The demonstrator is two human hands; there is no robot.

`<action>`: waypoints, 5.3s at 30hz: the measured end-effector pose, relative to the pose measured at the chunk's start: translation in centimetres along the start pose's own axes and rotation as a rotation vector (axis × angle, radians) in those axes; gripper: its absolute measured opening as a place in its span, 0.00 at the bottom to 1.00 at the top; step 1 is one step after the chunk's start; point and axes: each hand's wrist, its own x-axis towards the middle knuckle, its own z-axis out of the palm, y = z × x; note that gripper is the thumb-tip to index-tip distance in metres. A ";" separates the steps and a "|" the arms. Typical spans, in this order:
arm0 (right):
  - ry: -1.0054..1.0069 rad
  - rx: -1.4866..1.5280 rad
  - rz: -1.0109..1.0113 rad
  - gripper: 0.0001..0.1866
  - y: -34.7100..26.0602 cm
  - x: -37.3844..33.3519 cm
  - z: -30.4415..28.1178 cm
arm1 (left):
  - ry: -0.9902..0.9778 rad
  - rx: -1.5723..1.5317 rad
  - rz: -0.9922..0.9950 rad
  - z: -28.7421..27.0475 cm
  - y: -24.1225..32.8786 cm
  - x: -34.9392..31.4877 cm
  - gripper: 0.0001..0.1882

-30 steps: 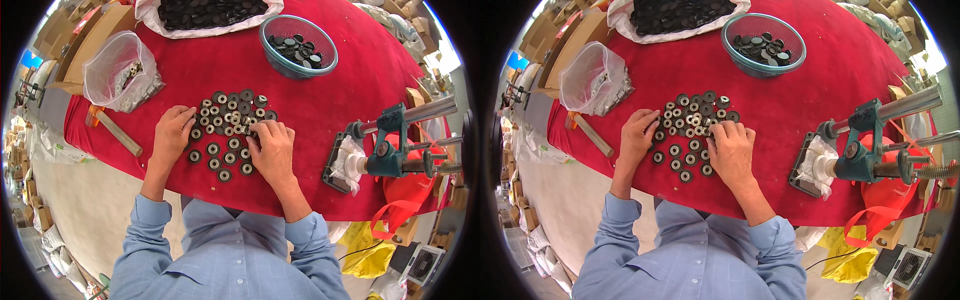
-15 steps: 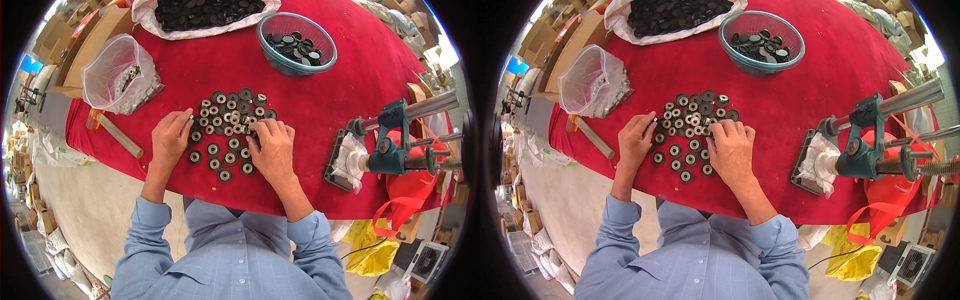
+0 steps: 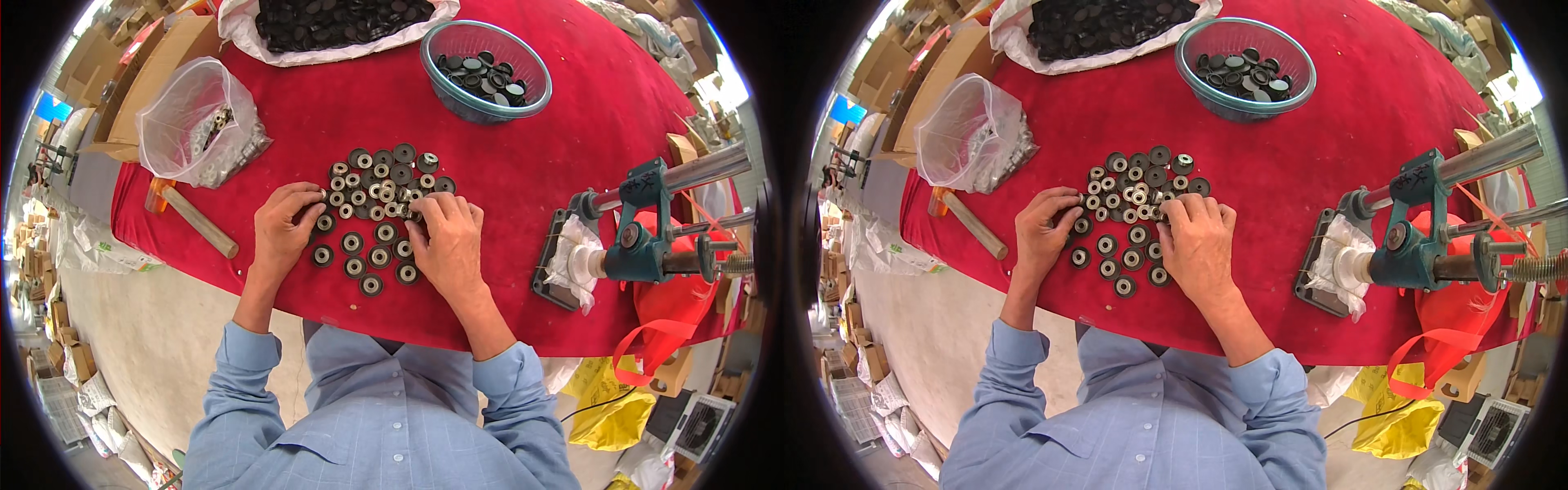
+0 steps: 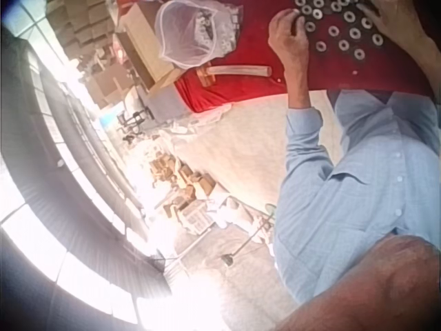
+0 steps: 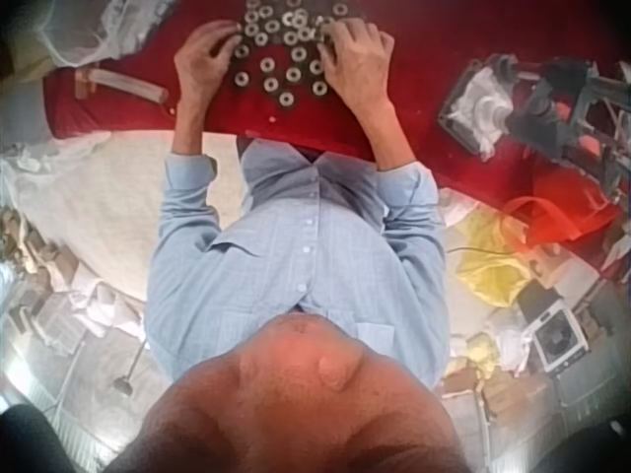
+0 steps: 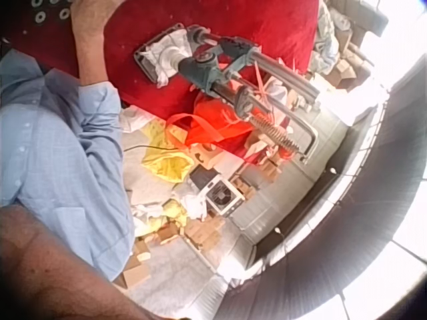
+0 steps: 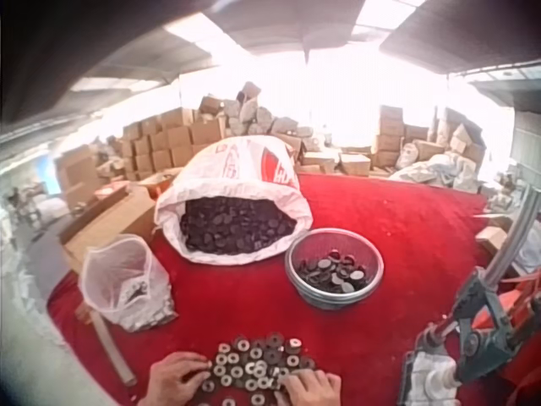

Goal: The person pours dark circular plastic parts onto a red table, arranges them in rows, then places small metal inserts into the center of each part. The assembled parts remain on the table as the person continues the process.

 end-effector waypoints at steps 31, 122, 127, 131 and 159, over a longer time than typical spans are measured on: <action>0.180 0.218 0.082 0.13 0.8 1.3 -1.5 | -0.246 0.289 0.386 -1.5 0.0 1.1 0.18; -0.026 -0.172 -0.192 0.16 -0.6 -0.8 -1.0 | -0.153 -0.009 0.125 1.3 3.7 0.2 0.12; -0.011 -0.193 -0.153 0.19 -1.3 -1.5 -1.1 | -0.153 0.020 0.109 1.8 3.9 -0.1 0.12; -0.007 -0.167 -0.130 0.20 -1.0 -1.7 -0.9 | -0.131 0.050 0.134 2.5 3.6 0.0 0.12; -0.005 -0.277 -0.167 0.16 -1.5 -1.3 -0.7 | -0.240 0.374 0.359 2.0 4.2 -0.5 0.22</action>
